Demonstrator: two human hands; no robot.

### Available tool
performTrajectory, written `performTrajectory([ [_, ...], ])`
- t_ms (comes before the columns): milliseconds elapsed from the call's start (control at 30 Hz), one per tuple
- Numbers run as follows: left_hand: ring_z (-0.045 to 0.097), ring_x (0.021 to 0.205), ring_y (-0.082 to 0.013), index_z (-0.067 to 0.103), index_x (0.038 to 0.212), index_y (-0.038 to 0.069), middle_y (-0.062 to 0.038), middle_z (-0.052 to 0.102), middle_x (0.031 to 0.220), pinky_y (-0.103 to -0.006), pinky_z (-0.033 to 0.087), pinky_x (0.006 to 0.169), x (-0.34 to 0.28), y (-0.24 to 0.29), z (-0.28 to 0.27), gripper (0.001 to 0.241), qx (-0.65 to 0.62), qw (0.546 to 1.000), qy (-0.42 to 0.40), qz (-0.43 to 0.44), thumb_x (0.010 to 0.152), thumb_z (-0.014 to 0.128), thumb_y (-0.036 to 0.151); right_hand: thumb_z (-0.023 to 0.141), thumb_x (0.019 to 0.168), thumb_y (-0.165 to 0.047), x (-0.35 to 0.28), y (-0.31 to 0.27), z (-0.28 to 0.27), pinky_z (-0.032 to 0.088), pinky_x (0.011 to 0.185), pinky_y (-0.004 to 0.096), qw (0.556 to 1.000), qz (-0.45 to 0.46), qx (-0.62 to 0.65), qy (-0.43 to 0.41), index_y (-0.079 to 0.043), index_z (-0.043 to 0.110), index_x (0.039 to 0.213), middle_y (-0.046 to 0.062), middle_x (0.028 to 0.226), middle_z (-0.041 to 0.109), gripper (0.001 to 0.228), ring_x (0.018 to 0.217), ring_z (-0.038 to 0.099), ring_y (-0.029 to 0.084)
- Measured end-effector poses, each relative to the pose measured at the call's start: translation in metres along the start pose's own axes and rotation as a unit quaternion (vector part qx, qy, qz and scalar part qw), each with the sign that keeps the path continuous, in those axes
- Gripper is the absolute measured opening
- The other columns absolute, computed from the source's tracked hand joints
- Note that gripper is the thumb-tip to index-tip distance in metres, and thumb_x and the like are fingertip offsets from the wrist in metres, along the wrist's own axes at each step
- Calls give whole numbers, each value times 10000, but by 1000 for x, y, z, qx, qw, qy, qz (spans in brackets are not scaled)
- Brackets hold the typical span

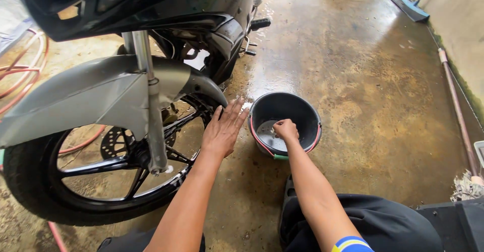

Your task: The person cleans the front wheel and fender of a motorcycle using a brush and soapy water.

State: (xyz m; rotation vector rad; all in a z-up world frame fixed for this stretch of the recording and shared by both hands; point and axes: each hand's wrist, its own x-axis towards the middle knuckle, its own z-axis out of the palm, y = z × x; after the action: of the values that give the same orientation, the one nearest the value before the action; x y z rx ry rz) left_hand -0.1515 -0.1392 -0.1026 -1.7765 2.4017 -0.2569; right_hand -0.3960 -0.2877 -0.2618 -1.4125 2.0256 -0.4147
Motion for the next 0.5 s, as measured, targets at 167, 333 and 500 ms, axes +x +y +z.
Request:
performTrajectory([
  [167,-40,1590,-267,-68,1655,179,-91,-116,1733,-488,81,1275,0,1,-11,1142,6,998,-67,-4,848,738,235,731,813,-283,44,59,50,555,941,454,993,-28,-108,35,-254,836,1035,152,1112,755,248,1081,713,346],
  [333,-63,1590,-263,-101,1654,199,-80,-143,1733,-486,62,1272,-4,-2,-15,1199,11,997,-82,-14,828,768,224,831,768,-347,35,50,41,546,965,413,991,-33,-94,-84,-230,838,1020,142,1113,777,278,1083,736,297],
  [500,-67,1587,-269,-99,1658,262,-76,-147,1729,-475,65,1276,-14,-6,-33,1221,19,993,-115,-17,817,785,212,762,803,-345,15,12,3,626,819,375,992,-81,93,25,-218,856,984,118,820,802,240,777,801,224],
])
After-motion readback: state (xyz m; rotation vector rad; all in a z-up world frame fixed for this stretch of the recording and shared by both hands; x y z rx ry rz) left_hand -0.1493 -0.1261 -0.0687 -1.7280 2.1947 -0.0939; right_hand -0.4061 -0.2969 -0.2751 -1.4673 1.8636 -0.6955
